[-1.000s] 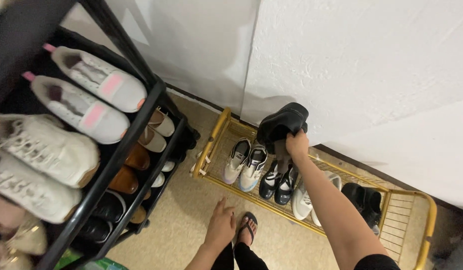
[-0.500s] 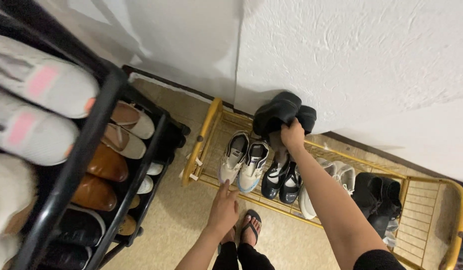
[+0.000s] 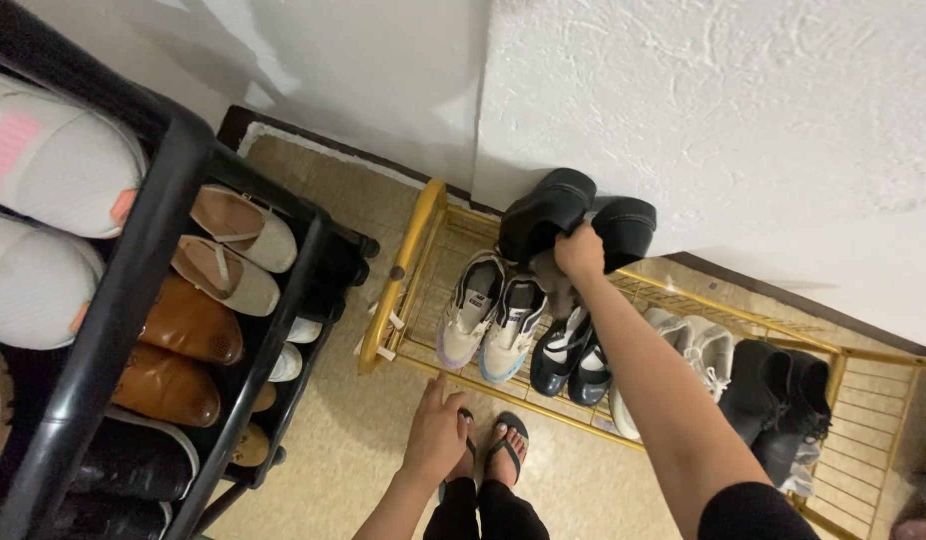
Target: Cleaning and organizing shoes on a rack.
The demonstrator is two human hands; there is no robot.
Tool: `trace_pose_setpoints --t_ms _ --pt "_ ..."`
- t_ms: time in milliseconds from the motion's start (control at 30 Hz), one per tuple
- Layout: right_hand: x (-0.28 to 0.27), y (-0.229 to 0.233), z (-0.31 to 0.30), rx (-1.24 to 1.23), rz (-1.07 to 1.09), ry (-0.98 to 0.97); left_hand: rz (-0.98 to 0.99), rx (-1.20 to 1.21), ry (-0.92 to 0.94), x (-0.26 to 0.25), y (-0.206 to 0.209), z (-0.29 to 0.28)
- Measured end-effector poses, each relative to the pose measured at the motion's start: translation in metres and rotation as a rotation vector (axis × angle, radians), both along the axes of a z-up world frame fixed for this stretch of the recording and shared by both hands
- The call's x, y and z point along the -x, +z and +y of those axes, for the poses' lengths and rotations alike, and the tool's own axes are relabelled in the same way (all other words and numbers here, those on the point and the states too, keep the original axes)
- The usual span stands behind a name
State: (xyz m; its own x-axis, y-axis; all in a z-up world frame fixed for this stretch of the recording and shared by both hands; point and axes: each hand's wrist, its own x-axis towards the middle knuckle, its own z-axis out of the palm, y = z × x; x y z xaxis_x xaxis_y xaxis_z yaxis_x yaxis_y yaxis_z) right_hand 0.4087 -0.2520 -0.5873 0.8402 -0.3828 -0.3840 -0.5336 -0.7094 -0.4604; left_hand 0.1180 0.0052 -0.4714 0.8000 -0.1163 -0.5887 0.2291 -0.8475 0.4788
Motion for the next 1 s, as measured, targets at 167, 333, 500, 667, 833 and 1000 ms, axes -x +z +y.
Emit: trace_pose_setpoints --t_ms 167,333,500,667,833,1000 --pt "0.001 0.014 -0.003 -0.002 -0.015 0.013 0.070 -0.015 0.009 0.003 -0.006 -0.001" --pt "0.011 0.031 -0.006 -0.041 -0.079 0.057 0.073 0.002 0.027 0.005 -0.005 -0.009" --pt "0.023 0.063 -0.006 -0.141 -0.177 0.029 -0.006 0.011 0.005 0.003 0.008 -0.012" --pt "0.043 0.082 -0.005 -0.162 -0.199 0.048 -0.069 0.002 0.014 0.018 0.002 -0.013" --pt "0.030 0.073 -0.017 -0.202 -0.287 0.156 -0.077 -0.031 -0.010 0.016 0.013 -0.014" --pt "0.008 0.063 -0.016 0.127 -0.123 0.242 -0.054 -0.007 -0.023 0.002 -0.007 -0.019"
